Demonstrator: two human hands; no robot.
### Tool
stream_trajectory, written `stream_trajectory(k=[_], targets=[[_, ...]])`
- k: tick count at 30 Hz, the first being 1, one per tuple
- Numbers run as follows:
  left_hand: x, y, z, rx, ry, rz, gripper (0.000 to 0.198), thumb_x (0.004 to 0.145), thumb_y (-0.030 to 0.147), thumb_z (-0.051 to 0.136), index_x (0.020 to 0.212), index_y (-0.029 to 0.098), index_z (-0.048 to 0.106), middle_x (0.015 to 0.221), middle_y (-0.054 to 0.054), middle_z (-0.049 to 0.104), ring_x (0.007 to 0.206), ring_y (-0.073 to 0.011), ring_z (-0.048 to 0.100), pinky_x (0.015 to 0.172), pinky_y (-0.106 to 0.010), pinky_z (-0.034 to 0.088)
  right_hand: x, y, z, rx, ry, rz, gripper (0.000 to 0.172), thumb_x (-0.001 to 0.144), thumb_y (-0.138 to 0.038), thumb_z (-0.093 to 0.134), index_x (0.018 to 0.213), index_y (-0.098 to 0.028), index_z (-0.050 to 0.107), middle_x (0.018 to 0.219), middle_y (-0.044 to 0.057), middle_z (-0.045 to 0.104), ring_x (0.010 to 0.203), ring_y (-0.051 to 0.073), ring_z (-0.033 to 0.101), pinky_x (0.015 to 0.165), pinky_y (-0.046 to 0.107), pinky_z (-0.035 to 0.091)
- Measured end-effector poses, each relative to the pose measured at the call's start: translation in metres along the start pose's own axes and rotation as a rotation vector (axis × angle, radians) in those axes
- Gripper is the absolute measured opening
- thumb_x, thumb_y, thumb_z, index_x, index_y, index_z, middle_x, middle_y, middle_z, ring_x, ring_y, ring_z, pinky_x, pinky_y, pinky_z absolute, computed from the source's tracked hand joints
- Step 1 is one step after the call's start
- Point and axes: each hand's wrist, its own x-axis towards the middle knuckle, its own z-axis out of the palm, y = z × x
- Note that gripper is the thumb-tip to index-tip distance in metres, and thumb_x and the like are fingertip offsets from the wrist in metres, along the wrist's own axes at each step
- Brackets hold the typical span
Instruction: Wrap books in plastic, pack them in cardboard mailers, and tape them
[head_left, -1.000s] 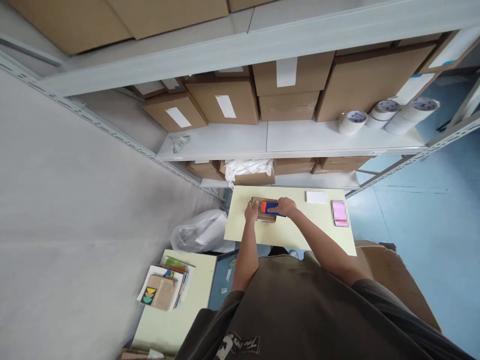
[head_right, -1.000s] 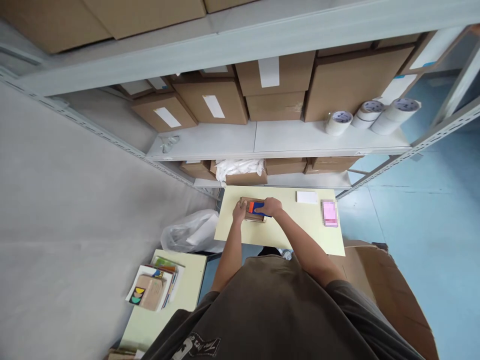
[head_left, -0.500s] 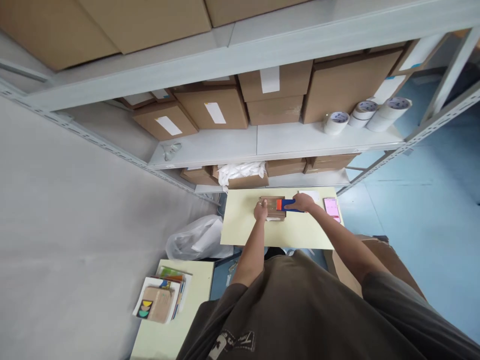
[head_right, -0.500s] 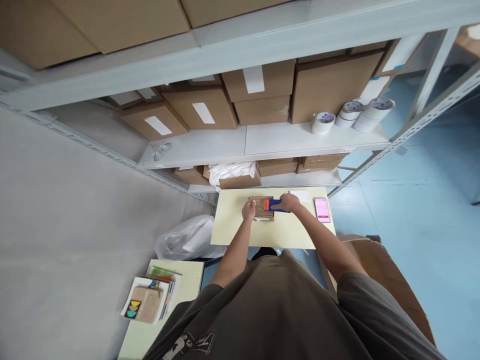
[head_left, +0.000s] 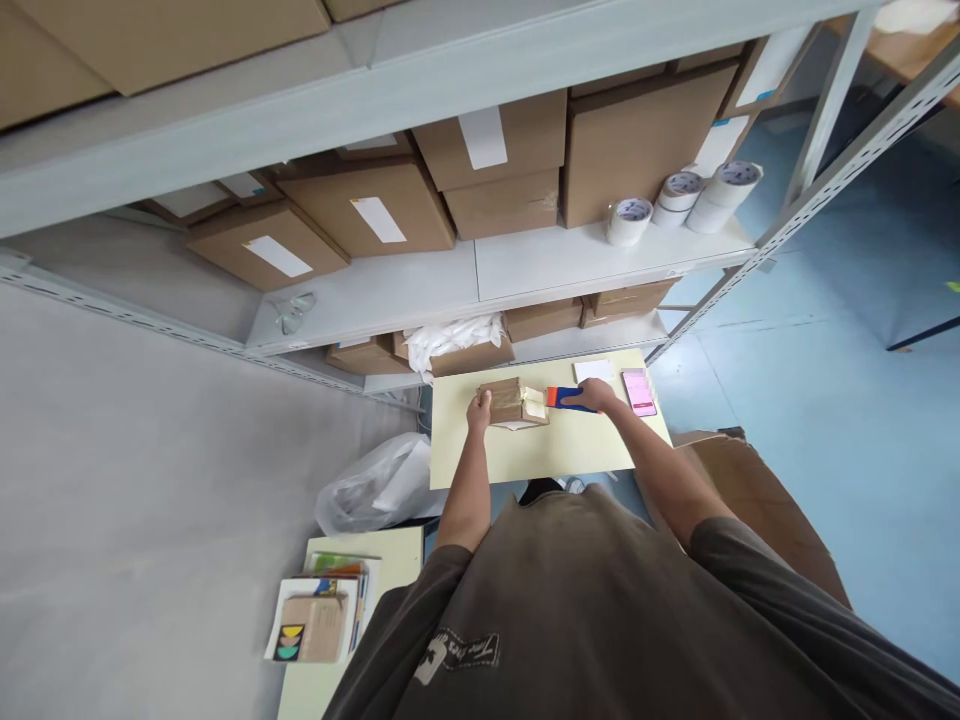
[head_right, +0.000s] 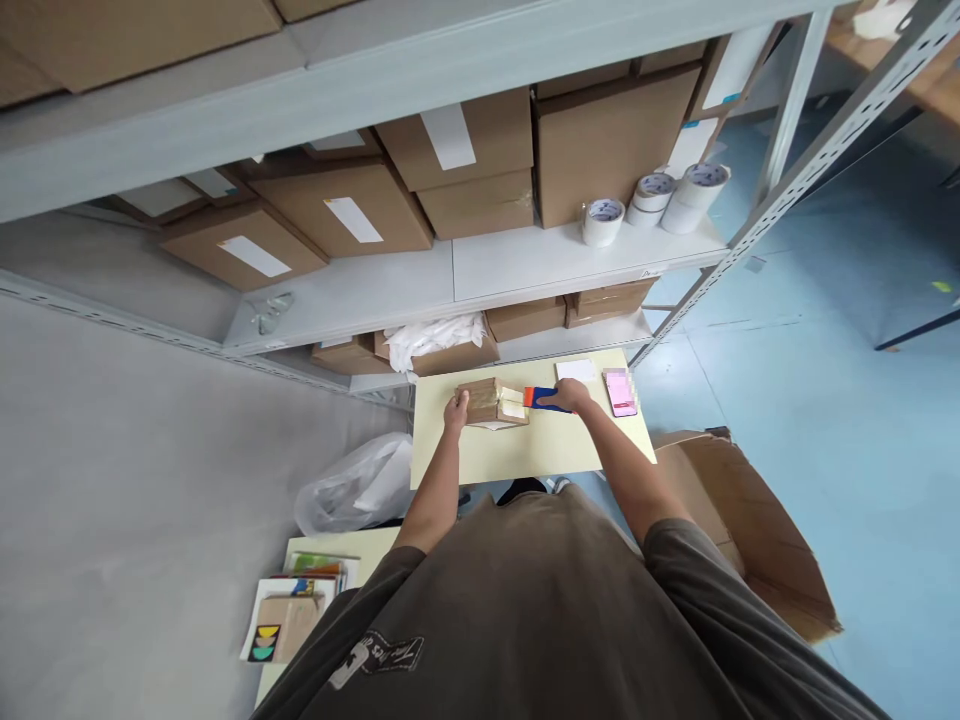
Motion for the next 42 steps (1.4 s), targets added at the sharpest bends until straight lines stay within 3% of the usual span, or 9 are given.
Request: stream_trajectory(k=[5, 8, 13, 17, 25, 30, 35, 38, 42], targets=[[0.012, -0.013, -0.048, 0.04, 0.13, -0.067, 0.046, 0.104, 0.05, 0.059, 0.136, 0.018, 0.069, 0.139, -0.017, 0.074, 0.125, -0.0312, 0.071, 0.101, -0.039, 0.054, 0.013, -0.072, 0.018, -0.008, -0.012, -0.099, 0.063, 0.086, -0.079, 0.073, 0.107, -0.02, 0.081, 0.113, 0.014, 0.081, 0.103, 0.028, 0.076, 0.072, 0.028, 0.05], [0.008, -0.015, -0.06, -0.005, 0.121, -0.01, 0.046, 0.111, 0.051, 0.046, 0.126, 0.019, 0.074, 0.134, -0.014, 0.077, 0.123, -0.0274, 0.071, 0.102, -0.036, 0.054, 0.016, -0.107, 0.025, -0.039, -0.034, -0.119, 0.064, 0.086, -0.078, 0.073, 0.111, -0.019, 0.08, 0.116, 0.014, 0.081, 0.105, 0.028, 0.076, 0.073, 0.028, 0.051], [-0.003, -0.018, -0.047, -0.028, -0.008, 0.01, 0.052, 0.107, 0.06, 0.05, 0.137, 0.023, 0.07, 0.134, -0.013, 0.078, 0.127, -0.0302, 0.071, 0.105, -0.037, 0.053, 0.02, -0.148, 0.028, -0.09, -0.035, -0.129, 0.066, 0.086, -0.074, 0.074, 0.119, -0.017, 0.078, 0.119, 0.013, 0.08, 0.108, 0.027, 0.077, 0.075, 0.027, 0.053], [-0.011, -0.019, -0.018, -0.015, -0.023, -0.054, 0.048, 0.109, 0.054, 0.048, 0.139, 0.022, 0.067, 0.134, -0.014, 0.077, 0.125, -0.0294, 0.072, 0.104, -0.038, 0.054, 0.021, -0.153, 0.023, -0.152, -0.021, -0.104, 0.065, 0.084, -0.067, 0.08, 0.123, -0.015, 0.077, 0.119, 0.017, 0.08, 0.11, 0.029, 0.077, 0.078, 0.028, 0.055], [-0.036, 0.013, 0.064, 0.002, -0.12, -0.016, 0.044, 0.112, 0.048, 0.044, 0.143, 0.022, 0.062, 0.133, -0.014, 0.077, 0.125, -0.0278, 0.072, 0.101, -0.035, 0.053, 0.007, -0.085, 0.001, -0.215, -0.02, -0.005, 0.07, 0.079, -0.067, 0.086, 0.126, -0.016, 0.077, 0.121, 0.017, 0.079, 0.112, 0.03, 0.076, 0.085, 0.031, 0.057], [-0.055, 0.036, 0.098, 0.043, -0.183, 0.033, 0.043, 0.113, 0.05, 0.044, 0.143, 0.025, 0.063, 0.13, -0.012, 0.079, 0.123, -0.0283, 0.073, 0.099, -0.034, 0.053, -0.016, 0.023, -0.019, -0.207, -0.073, 0.022, 0.065, 0.082, -0.076, 0.08, 0.108, -0.017, 0.081, 0.111, 0.018, 0.081, 0.102, 0.031, 0.077, 0.079, 0.032, 0.056], [-0.06, 0.042, 0.112, 0.032, -0.202, 0.055, 0.046, 0.113, 0.05, 0.042, 0.145, 0.024, 0.061, 0.13, -0.014, 0.078, 0.124, -0.0302, 0.072, 0.099, -0.036, 0.053, -0.05, 0.127, -0.038, -0.177, -0.04, 0.178, 0.056, 0.083, -0.075, 0.079, 0.098, -0.021, 0.081, 0.103, 0.014, 0.081, 0.095, 0.03, 0.077, 0.073, 0.031, 0.051], [-0.054, 0.039, 0.109, 0.025, -0.208, 0.059, 0.044, 0.112, 0.052, 0.044, 0.141, 0.025, 0.064, 0.128, -0.013, 0.079, 0.124, -0.0304, 0.072, 0.099, -0.036, 0.053, -0.057, 0.138, -0.039, -0.16, -0.039, 0.213, 0.054, 0.084, -0.074, 0.078, 0.098, -0.022, 0.08, 0.102, 0.013, 0.081, 0.092, 0.028, 0.076, 0.069, 0.029, 0.048], [-0.038, 0.031, 0.094, -0.017, -0.234, 0.089, 0.039, 0.111, 0.048, 0.048, 0.131, 0.022, 0.069, 0.127, -0.012, 0.079, 0.122, -0.0276, 0.073, 0.1, -0.032, 0.053, -0.045, 0.106, -0.028, -0.139, -0.013, 0.196, 0.058, 0.084, -0.075, 0.077, 0.101, -0.02, 0.08, 0.105, 0.012, 0.081, 0.095, 0.026, 0.076, 0.067, 0.027, 0.047]])
